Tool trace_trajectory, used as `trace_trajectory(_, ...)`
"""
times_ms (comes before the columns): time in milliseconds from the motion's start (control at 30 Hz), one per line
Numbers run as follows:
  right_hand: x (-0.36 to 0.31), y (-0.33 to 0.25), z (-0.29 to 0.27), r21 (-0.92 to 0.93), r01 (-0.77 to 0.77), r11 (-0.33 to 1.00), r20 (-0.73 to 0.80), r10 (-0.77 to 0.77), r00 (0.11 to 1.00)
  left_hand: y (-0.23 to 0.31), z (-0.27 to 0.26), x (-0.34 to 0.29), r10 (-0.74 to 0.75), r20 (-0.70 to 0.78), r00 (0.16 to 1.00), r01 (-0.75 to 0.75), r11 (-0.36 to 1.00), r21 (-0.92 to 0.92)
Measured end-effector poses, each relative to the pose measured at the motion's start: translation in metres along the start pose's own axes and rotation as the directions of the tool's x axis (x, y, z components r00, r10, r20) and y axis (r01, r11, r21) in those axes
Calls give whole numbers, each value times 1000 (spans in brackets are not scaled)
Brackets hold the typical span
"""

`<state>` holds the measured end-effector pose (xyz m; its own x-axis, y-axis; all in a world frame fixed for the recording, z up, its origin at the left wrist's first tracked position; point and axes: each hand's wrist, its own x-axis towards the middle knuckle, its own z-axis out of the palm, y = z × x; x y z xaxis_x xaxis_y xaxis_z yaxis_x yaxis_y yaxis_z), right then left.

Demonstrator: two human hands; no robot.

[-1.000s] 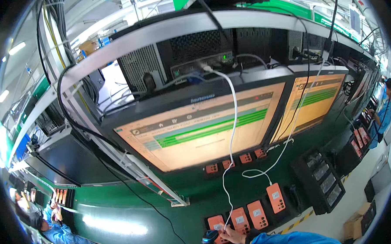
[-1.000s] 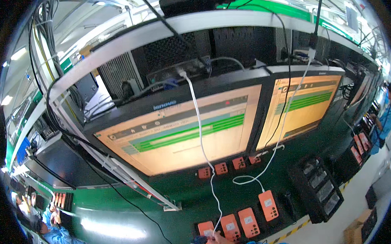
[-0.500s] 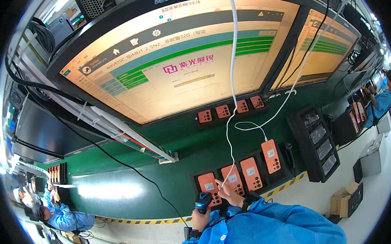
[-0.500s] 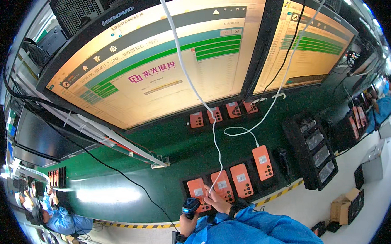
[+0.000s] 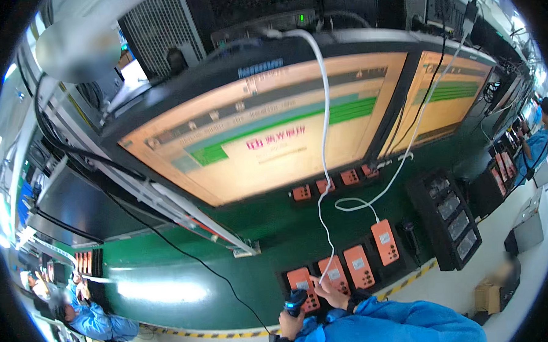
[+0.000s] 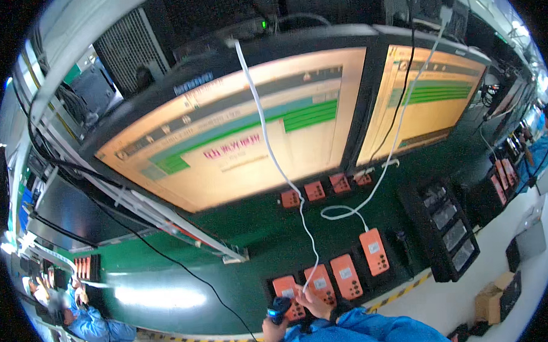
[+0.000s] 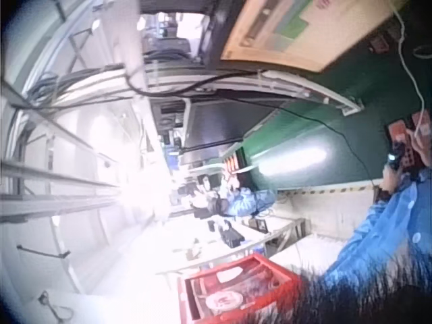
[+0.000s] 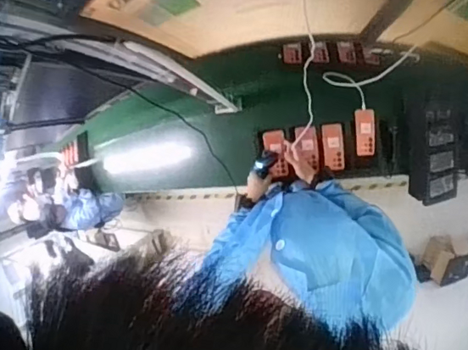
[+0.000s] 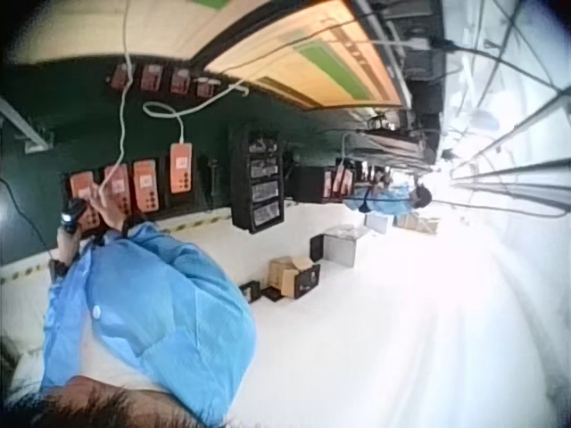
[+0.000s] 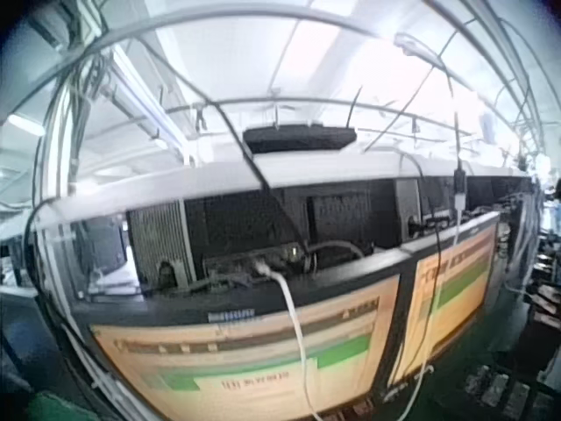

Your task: Performing functional testing on multiple mobile phones at an industrial workstation using a scanner and monitor software.

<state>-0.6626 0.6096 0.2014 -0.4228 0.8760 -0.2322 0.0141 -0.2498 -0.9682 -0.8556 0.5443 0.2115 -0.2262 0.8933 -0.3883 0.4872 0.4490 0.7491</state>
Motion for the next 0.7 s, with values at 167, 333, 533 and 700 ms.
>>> trace_trajectory(167, 3, -3, 0, 22, -6, 1000, -16, 7, 1000, -11, 7, 6, 95, -23, 995, -97, 993, -74)
trace_trajectory(333, -1, -18, -1, 89, -67, 994, -16, 69, 998, -16, 13, 10, 107, -50, 993, -108, 994, -31)
trace_trajectory(533, 1, -10, -3, 118, -116, 986, -4, 117, 993, -18, 13, 12, 93, -78, 993, -96, 995, -40)
trace_trajectory(700, 9, 12, -3, 91, -99, 991, 12, 98, 995, -56, 1, 17, 111, -26, 993, -114, 974, -193)
